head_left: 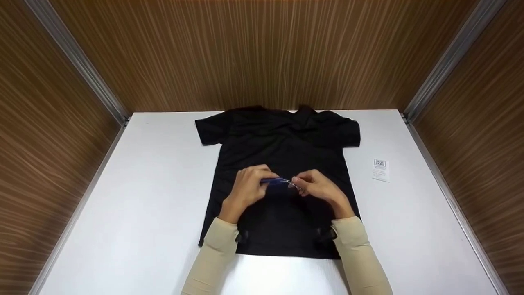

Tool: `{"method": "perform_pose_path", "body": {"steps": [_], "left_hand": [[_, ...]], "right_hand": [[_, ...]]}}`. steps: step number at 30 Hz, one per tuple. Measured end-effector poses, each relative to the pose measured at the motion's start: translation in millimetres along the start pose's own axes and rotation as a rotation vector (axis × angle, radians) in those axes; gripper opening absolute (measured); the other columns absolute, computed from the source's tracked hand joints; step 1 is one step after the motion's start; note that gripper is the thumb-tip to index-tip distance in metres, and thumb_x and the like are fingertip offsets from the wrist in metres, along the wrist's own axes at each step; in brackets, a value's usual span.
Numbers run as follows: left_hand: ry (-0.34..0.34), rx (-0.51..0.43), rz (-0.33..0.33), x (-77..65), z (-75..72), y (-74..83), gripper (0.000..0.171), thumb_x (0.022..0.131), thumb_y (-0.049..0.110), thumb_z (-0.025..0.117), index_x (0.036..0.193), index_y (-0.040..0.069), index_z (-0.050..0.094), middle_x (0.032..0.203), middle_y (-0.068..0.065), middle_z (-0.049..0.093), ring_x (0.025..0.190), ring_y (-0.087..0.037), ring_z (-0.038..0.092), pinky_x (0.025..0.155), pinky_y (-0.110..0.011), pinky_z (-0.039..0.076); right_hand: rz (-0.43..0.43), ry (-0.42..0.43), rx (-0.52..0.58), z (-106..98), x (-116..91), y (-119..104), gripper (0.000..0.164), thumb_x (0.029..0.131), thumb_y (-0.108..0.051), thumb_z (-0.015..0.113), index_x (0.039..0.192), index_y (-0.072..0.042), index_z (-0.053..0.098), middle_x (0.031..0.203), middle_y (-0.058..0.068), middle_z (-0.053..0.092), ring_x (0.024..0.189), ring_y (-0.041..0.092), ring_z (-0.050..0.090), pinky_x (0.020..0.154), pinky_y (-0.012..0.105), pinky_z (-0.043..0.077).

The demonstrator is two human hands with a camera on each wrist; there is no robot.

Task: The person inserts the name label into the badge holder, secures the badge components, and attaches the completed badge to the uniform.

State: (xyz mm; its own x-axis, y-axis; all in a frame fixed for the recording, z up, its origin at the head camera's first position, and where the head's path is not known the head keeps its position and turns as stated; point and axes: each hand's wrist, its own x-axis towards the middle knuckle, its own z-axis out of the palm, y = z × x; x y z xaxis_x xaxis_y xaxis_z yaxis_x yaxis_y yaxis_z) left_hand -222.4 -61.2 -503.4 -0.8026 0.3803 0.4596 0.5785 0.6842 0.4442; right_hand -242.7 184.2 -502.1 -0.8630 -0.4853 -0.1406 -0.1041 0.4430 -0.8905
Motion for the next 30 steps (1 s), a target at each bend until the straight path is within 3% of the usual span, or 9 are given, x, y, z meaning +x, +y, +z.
{"method": "perform_pose_path", "body": {"steps": [8,15,19,30], "left_hand": [[0.013,-0.001,0.0,1.1,0.1,0.5,0.024,0.082,-0.003,0.076,0.094,0.017,0.084,0.09,0.002,0.074,0.082,-0.019,0.073,0.072,-0.039,0.06],[0.016,0.02,0.004,0.2,3.5,0.1,0.027,0.079,-0.005,0.075,0.095,0.016,0.082,0.091,0.001,0.073,0.082,-0.019,0.072,0.071,-0.038,0.06],[0.021,0.027,0.009,-0.3,5.5,-0.1,0.027,0.079,-0.005,0.074,0.096,0.015,0.081,0.092,0.001,0.072,0.083,-0.019,0.072,0.072,-0.039,0.06],[-0.013,0.001,0.008,0.5,6.9,0.4,0.03,0.082,-0.002,0.077,0.107,0.013,0.079,0.099,-0.002,0.072,0.089,-0.02,0.072,0.078,-0.04,0.06]], "right_hand": [[-0.042,-0.036,0.021,-1.8,0.0,-0.9,0.032,0.107,-0.021,0.056,0.105,0.006,0.073,0.095,0.026,0.068,0.076,0.016,0.063,0.072,0.026,0.058],[-0.06,-0.056,0.17,0.0,1.8,-0.3,0.032,0.105,-0.018,0.06,0.11,0.013,0.066,0.086,0.006,0.067,0.073,0.013,0.066,0.071,0.027,0.059],[-0.079,-0.052,0.221,0.9,1.1,-1.4,0.036,0.104,-0.017,0.062,0.114,0.017,0.065,0.081,0.001,0.067,0.071,0.01,0.066,0.069,0.027,0.059],[-0.087,-0.043,0.386,1.8,0.6,-3.7,0.034,0.101,-0.008,0.064,0.115,0.023,0.06,0.084,0.003,0.07,0.073,0.012,0.07,0.068,0.027,0.061]]}}
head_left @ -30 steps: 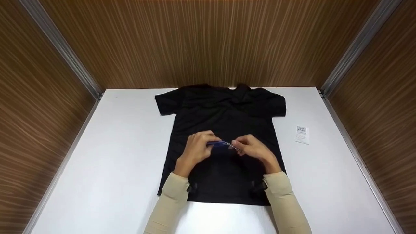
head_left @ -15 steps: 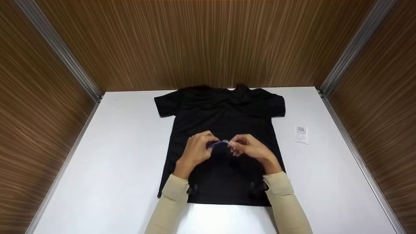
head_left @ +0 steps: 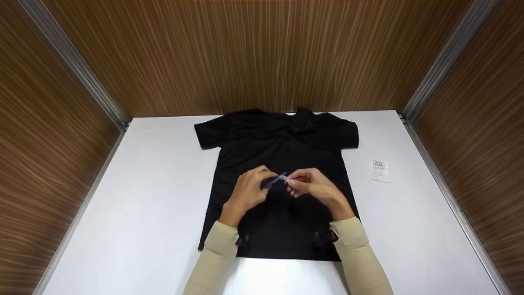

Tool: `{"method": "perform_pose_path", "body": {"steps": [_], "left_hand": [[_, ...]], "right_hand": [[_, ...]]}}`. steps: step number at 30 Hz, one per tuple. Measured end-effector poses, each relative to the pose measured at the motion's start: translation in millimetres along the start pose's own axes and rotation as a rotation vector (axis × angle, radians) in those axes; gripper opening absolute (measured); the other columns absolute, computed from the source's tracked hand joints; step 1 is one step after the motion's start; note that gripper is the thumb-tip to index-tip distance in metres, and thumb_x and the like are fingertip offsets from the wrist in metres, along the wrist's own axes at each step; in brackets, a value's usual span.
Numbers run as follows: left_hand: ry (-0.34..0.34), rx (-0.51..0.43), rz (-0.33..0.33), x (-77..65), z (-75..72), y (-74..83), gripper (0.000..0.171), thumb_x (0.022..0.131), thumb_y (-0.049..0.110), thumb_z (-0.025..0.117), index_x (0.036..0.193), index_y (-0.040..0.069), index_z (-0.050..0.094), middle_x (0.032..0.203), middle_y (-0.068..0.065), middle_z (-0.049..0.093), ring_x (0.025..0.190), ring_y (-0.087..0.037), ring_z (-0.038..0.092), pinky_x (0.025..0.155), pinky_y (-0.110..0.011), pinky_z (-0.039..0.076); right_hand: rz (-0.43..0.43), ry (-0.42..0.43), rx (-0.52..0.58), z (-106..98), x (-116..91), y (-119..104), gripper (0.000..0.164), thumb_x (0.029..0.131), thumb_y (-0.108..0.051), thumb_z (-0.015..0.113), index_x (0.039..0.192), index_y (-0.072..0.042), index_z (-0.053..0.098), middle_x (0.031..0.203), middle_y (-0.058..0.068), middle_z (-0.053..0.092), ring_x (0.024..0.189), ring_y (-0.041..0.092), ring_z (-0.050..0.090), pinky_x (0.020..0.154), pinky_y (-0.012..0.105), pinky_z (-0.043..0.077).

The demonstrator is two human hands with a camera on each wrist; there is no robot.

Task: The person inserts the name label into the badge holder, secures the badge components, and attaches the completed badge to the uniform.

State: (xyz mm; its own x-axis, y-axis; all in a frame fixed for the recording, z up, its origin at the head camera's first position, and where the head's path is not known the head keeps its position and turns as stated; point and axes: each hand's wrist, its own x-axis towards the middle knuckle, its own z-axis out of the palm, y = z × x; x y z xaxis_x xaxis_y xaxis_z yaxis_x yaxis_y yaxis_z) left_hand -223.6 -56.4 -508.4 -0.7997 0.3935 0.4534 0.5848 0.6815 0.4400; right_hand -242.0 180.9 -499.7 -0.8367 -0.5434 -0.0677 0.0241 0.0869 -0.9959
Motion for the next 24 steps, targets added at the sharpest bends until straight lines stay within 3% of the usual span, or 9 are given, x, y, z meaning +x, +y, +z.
{"method": "perform_pose_path", "body": {"steps": [12,24], "left_hand": [[-0.046,-0.071,-0.02,-1.5,-4.7,2.2,0.026,0.09,0.015,0.079,0.117,0.013,0.077,0.107,-0.003,0.072,0.092,-0.018,0.07,0.082,-0.038,0.059],[-0.085,-0.199,0.013,0.2,-7.5,4.0,0.023,0.096,0.017,0.072,0.118,0.01,0.077,0.113,-0.005,0.073,0.103,-0.021,0.071,0.094,-0.038,0.058]], "right_hand": [[-0.046,0.02,0.013,0.9,-1.3,1.7,0.026,0.097,0.001,0.064,0.113,0.022,0.061,0.087,0.002,0.073,0.075,0.012,0.071,0.069,0.026,0.061],[-0.039,-0.018,0.012,1.5,-0.1,1.3,0.028,0.097,0.003,0.064,0.114,0.024,0.06,0.087,0.003,0.072,0.08,0.012,0.072,0.074,0.026,0.062]]}}
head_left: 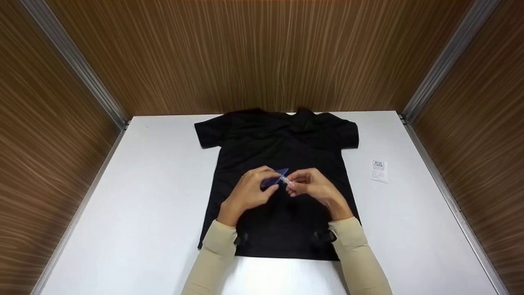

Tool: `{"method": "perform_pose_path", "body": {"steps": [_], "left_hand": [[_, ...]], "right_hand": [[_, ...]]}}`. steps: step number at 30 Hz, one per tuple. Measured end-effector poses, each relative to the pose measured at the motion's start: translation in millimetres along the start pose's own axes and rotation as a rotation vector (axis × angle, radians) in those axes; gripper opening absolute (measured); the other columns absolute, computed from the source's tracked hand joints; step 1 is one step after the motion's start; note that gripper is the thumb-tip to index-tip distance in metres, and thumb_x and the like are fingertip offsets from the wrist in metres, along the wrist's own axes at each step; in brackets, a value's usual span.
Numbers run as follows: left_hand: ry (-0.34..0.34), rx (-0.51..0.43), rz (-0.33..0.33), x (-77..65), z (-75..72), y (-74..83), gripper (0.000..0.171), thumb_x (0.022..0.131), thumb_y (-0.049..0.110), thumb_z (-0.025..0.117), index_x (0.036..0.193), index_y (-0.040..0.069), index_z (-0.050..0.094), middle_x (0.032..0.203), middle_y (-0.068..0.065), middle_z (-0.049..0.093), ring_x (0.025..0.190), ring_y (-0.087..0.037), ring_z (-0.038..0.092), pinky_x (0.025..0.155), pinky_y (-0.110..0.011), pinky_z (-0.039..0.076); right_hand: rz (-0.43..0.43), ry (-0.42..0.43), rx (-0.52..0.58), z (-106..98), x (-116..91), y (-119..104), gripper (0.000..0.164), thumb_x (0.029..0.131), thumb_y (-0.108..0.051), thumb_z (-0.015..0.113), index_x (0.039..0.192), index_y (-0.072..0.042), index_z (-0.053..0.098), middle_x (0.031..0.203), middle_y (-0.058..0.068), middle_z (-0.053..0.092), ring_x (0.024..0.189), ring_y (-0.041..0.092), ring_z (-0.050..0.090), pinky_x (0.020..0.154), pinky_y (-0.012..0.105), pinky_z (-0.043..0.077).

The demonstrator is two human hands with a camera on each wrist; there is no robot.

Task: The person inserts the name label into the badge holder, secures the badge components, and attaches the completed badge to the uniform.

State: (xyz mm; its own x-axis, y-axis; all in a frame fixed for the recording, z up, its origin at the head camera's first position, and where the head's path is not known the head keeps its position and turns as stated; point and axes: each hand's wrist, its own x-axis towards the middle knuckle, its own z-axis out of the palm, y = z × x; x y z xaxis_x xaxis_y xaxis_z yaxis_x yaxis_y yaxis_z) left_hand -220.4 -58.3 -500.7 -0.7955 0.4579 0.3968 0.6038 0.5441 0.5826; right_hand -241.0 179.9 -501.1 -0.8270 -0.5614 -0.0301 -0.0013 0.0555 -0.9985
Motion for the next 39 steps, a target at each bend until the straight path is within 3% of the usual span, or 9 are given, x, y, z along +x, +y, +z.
{"method": "perform_pose_path", "body": {"steps": [6,11,15,32,39], "left_hand": [[0.045,-0.011,0.008,1.0,3.9,2.1,0.024,0.102,0.023,0.065,0.115,0.008,0.077,0.111,-0.006,0.075,0.104,-0.021,0.073,0.093,-0.037,0.058],[0.071,-0.011,0.018,2.1,7.7,3.4,0.024,0.101,0.022,0.067,0.115,0.005,0.077,0.109,-0.01,0.077,0.102,-0.028,0.074,0.091,-0.039,0.06],[0.087,0.01,0.01,2.9,9.6,3.8,0.024,0.1,0.022,0.069,0.114,0.005,0.078,0.109,-0.009,0.078,0.102,-0.025,0.075,0.091,-0.038,0.06],[0.095,0.014,0.0,3.3,11.9,3.6,0.024,0.099,0.021,0.071,0.112,0.003,0.078,0.106,-0.011,0.078,0.098,-0.03,0.076,0.088,-0.039,0.061],[0.099,0.014,-0.004,3.5,12.3,4.7,0.027,0.099,0.024,0.07,0.113,0.002,0.078,0.104,-0.011,0.079,0.094,-0.029,0.077,0.084,-0.038,0.061]], "right_hand": [[-0.017,-0.024,-0.04,0.9,0.3,0.7,0.03,0.098,0.0,0.064,0.116,0.023,0.062,0.09,0.004,0.071,0.082,0.012,0.071,0.076,0.027,0.062],[-0.011,-0.004,-0.081,3.2,0.4,0.1,0.029,0.1,-0.006,0.064,0.114,0.019,0.065,0.087,0.003,0.071,0.078,0.013,0.071,0.074,0.029,0.063],[-0.016,-0.004,-0.093,3.8,0.1,-1.1,0.025,0.1,-0.005,0.064,0.112,0.017,0.067,0.086,0.003,0.07,0.077,0.014,0.071,0.073,0.03,0.063],[-0.034,-0.029,-0.103,5.2,0.5,-0.4,0.027,0.1,-0.004,0.064,0.114,0.02,0.065,0.091,0.008,0.071,0.082,0.014,0.071,0.075,0.03,0.063],[-0.054,-0.026,-0.163,5.7,1.0,1.0,0.025,0.101,-0.005,0.063,0.114,0.015,0.068,0.095,0.023,0.07,0.08,0.015,0.072,0.075,0.031,0.063]]}}
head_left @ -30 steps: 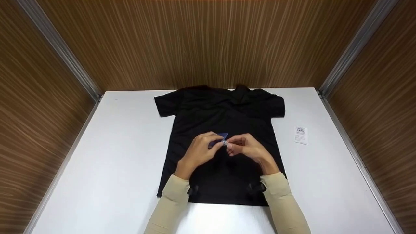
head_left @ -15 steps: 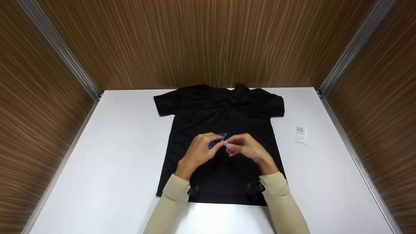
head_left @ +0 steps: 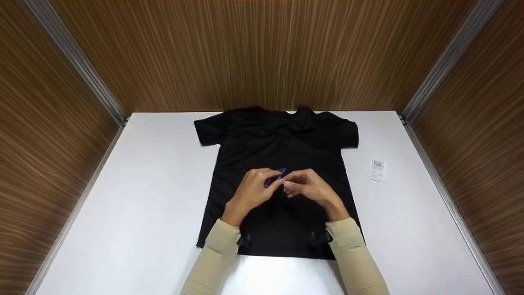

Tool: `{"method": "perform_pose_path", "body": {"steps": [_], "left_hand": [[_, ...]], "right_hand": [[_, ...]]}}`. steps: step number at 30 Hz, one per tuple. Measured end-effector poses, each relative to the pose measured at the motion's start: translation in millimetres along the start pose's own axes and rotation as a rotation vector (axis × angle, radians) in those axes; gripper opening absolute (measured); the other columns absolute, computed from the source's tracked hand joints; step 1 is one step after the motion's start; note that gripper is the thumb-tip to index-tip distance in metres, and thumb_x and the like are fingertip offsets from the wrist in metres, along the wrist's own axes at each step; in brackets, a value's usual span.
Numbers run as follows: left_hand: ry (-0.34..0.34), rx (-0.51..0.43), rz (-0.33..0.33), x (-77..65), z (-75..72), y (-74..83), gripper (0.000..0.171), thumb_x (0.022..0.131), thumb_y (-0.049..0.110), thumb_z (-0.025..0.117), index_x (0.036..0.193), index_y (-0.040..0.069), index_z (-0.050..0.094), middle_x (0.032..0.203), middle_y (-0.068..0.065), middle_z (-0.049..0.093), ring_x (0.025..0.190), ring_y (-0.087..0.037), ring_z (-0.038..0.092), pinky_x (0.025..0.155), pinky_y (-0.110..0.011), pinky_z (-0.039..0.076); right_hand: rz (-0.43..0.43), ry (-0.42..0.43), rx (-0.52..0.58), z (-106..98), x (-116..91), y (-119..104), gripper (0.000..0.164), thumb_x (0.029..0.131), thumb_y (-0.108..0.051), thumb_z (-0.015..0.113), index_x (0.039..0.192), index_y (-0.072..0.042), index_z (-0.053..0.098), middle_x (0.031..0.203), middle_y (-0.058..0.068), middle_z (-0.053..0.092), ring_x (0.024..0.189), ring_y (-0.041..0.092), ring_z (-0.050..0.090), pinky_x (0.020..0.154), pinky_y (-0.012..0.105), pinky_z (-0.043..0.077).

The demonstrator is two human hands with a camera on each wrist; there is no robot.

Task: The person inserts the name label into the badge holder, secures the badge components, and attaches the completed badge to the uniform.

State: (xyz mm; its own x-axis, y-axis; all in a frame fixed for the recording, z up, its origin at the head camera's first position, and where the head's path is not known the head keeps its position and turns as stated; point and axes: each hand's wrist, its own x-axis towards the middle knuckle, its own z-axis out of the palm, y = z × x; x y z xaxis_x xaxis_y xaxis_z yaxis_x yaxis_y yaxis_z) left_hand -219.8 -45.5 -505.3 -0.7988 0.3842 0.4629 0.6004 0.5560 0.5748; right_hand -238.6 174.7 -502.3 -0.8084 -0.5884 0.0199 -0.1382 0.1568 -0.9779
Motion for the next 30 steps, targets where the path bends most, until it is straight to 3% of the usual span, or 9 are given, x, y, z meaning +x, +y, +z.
{"method": "perform_pose_path", "body": {"steps": [8,15,24,30], "left_hand": [[0.016,0.012,0.025,0.7,1.1,-0.2,0.024,0.099,0.021,0.07,0.112,0.002,0.079,0.109,-0.01,0.08,0.1,-0.022,0.077,0.088,-0.034,0.061],[0.003,0.015,0.033,0.8,1.7,-0.4,0.019,0.1,0.018,0.069,0.107,0.006,0.081,0.106,-0.008,0.08,0.099,-0.019,0.077,0.089,-0.032,0.061],[-0.001,0.018,0.038,0.7,2.5,-1.1,0.017,0.099,0.015,0.069,0.106,0.006,0.081,0.105,-0.008,0.081,0.098,-0.019,0.077,0.088,-0.032,0.061],[0.012,0.02,0.045,0.1,2.2,-1.0,0.017,0.099,0.015,0.069,0.106,0.006,0.081,0.104,-0.008,0.081,0.096,-0.019,0.077,0.086,-0.032,0.061]], "right_hand": [[0.025,0.026,-0.023,2.9,0.9,0.7,0.025,0.101,-0.005,0.063,0.116,0.013,0.069,0.093,0.014,0.071,0.08,0.014,0.07,0.074,0.028,0.062],[0.053,0.03,-0.019,6.2,2.8,-0.3,0.026,0.1,-0.006,0.064,0.116,0.014,0.069,0.093,0.016,0.071,0.078,0.015,0.07,0.073,0.029,0.062],[0.069,0.06,-0.03,8.5,3.8,-1.0,0.026,0.102,-0.007,0.062,0.113,0.015,0.069,0.084,0.006,0.067,0.073,0.013,0.067,0.068,0.026,0.06],[0.052,0.064,-0.031,10.0,5.6,0.8,0.026,0.101,-0.006,0.063,0.112,0.016,0.069,0.083,0.007,0.067,0.072,0.012,0.066,0.066,0.025,0.06]]}}
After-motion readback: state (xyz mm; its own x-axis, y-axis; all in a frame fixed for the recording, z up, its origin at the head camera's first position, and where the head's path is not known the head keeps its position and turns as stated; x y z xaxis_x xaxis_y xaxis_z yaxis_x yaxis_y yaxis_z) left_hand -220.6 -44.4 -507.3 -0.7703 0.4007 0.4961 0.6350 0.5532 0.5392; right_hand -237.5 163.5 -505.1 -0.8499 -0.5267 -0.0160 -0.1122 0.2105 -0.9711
